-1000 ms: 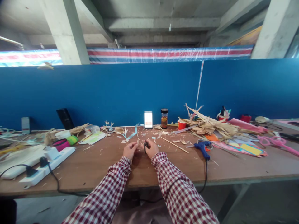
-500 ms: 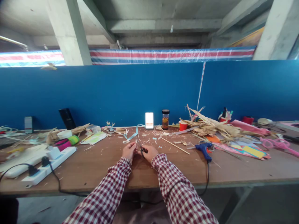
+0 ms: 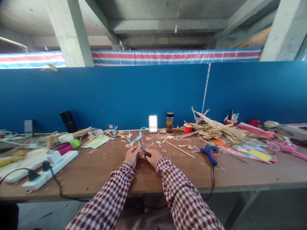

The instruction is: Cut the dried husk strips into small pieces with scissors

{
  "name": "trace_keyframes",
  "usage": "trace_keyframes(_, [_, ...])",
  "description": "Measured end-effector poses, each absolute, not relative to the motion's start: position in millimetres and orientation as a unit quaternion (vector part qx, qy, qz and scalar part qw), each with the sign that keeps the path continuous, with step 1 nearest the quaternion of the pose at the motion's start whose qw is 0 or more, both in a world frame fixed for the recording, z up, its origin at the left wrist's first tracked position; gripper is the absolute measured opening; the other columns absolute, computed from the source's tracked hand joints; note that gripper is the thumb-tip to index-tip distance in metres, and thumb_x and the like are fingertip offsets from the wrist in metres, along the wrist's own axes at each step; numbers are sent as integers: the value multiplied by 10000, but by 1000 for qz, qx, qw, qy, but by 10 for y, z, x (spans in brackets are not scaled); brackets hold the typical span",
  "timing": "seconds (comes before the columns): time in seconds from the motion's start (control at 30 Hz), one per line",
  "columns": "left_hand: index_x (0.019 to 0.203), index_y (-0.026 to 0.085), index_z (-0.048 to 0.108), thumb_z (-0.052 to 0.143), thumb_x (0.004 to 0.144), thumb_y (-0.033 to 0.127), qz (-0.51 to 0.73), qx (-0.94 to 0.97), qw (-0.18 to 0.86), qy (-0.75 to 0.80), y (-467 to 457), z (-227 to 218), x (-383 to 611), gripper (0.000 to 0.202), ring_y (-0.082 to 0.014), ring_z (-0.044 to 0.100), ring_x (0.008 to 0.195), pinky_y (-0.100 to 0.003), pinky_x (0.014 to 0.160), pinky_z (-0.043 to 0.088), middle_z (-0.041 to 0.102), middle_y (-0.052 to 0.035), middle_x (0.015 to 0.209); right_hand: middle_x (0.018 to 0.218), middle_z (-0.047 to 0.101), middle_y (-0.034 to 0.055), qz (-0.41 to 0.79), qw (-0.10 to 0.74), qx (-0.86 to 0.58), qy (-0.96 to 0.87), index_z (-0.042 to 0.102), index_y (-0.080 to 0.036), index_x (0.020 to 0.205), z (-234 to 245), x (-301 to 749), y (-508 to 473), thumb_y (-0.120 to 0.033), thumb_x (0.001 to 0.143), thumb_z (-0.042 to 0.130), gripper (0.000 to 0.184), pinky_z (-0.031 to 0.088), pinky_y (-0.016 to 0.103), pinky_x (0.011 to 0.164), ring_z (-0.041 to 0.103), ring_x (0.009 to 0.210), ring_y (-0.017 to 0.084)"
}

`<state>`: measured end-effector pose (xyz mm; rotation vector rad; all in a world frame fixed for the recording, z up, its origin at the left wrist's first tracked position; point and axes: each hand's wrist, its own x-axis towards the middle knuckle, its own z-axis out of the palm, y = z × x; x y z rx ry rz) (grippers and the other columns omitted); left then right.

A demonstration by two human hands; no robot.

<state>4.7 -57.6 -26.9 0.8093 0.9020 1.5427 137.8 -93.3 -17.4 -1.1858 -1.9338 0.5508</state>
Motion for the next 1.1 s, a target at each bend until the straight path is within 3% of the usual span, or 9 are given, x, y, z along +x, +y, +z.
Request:
trace_keyframes(0.9, [753,94,625,722,543,235,652,347,557,380,-577,-273,53,271,-49,498,446,-154,416,417,557,23,514,660,659,-11,230,399,-473,-751,673,-237,881,-226,1389,-908,-273,716,582,192,405,249,549,564,610,164])
trace_keyframes(1.1, [753,94,624,725,535,245,654,343,551,389,-574,-266,57,284,-53,496,432,-165,405,417,558,20,512,742,636,10,234,395,-472,-752,618,-163,906,-271,1393,-862,-328,795,536,215,447,269,582,570,626,133])
